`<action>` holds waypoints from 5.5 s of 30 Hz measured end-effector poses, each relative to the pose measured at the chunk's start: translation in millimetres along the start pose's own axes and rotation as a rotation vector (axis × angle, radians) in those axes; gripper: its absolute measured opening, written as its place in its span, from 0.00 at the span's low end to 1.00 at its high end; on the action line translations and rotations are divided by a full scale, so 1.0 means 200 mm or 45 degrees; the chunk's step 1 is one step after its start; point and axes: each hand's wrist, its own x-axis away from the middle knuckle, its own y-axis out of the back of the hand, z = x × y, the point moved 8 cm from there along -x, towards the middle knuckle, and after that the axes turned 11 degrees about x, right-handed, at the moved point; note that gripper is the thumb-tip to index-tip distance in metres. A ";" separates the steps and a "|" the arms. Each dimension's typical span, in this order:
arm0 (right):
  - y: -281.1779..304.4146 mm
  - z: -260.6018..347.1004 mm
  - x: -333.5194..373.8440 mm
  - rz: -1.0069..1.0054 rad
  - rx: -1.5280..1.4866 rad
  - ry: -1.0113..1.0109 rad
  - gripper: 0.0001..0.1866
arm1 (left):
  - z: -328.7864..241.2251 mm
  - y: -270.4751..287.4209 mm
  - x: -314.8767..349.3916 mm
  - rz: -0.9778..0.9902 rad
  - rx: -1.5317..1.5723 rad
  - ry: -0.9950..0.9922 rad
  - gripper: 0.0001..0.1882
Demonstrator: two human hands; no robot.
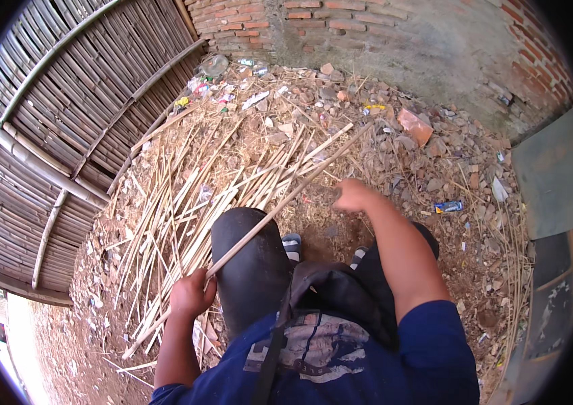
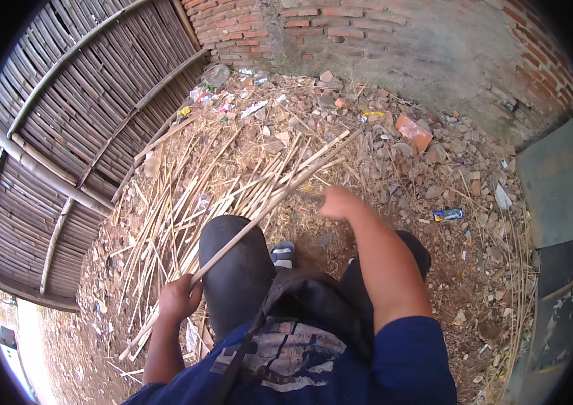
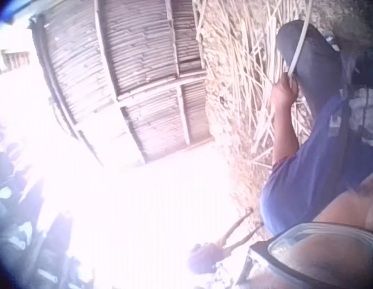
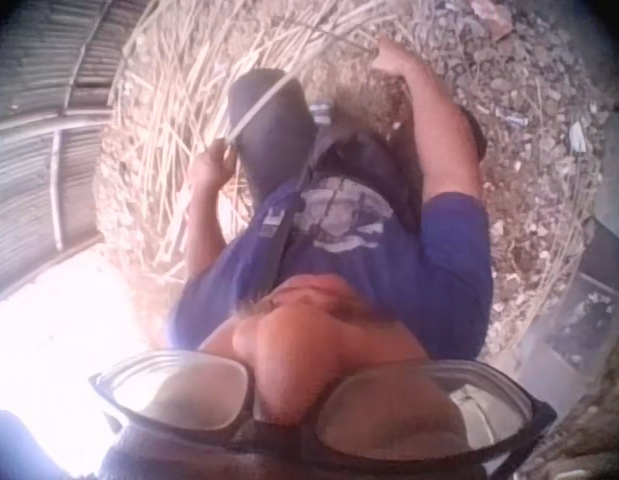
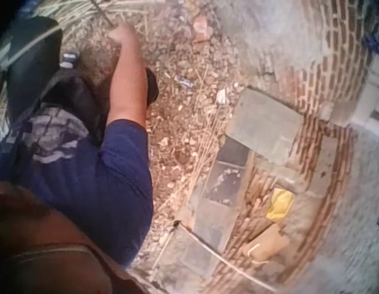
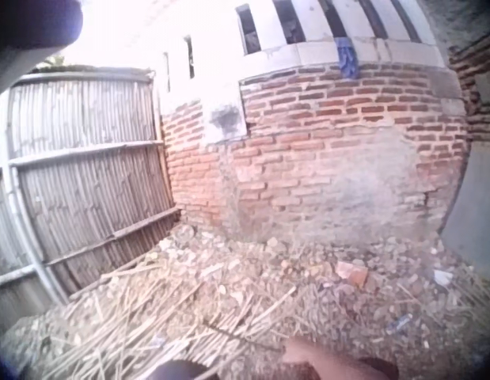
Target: The person strips layers from a bamboo stick using a blade while sitting on the ground, holding the stick against their leg and pulling the blade towards themselves.
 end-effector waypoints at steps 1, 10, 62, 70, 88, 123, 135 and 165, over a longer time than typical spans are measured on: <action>0.02 -0.08 -0.01 0.076 -0.162 -0.150 0.26 | 0.00 0.03 0.00 -0.033 -0.033 -0.008 0.13; 0.12 -0.14 0.04 -0.169 -0.099 -0.150 0.23 | -0.05 0.24 0.05 0.091 0.159 0.189 0.22; 0.06 0.25 0.13 -0.207 0.099 0.293 0.27 | 0.30 -0.06 0.32 0.023 -0.030 0.304 0.08; 0.15 -0.21 -0.03 -0.294 -0.551 -0.246 0.29 | 0.34 -0.07 0.35 0.069 0.009 0.413 0.13; 0.02 0.01 -0.05 -0.152 -0.466 0.000 0.26 | 0.28 -0.05 0.34 0.535 0.585 0.627 0.15; 0.04 0.40 0.17 0.106 0.154 0.464 0.31 | 0.27 -0.03 0.22 0.455 0.319 0.493 0.14; 0.12 0.18 0.14 0.133 -0.145 0.170 0.36 | 0.21 -0.10 0.20 0.276 0.239 0.398 0.11; 0.16 0.12 0.04 -0.033 -0.220 0.155 0.25 | 0.16 -0.18 0.13 0.165 0.487 0.152 0.20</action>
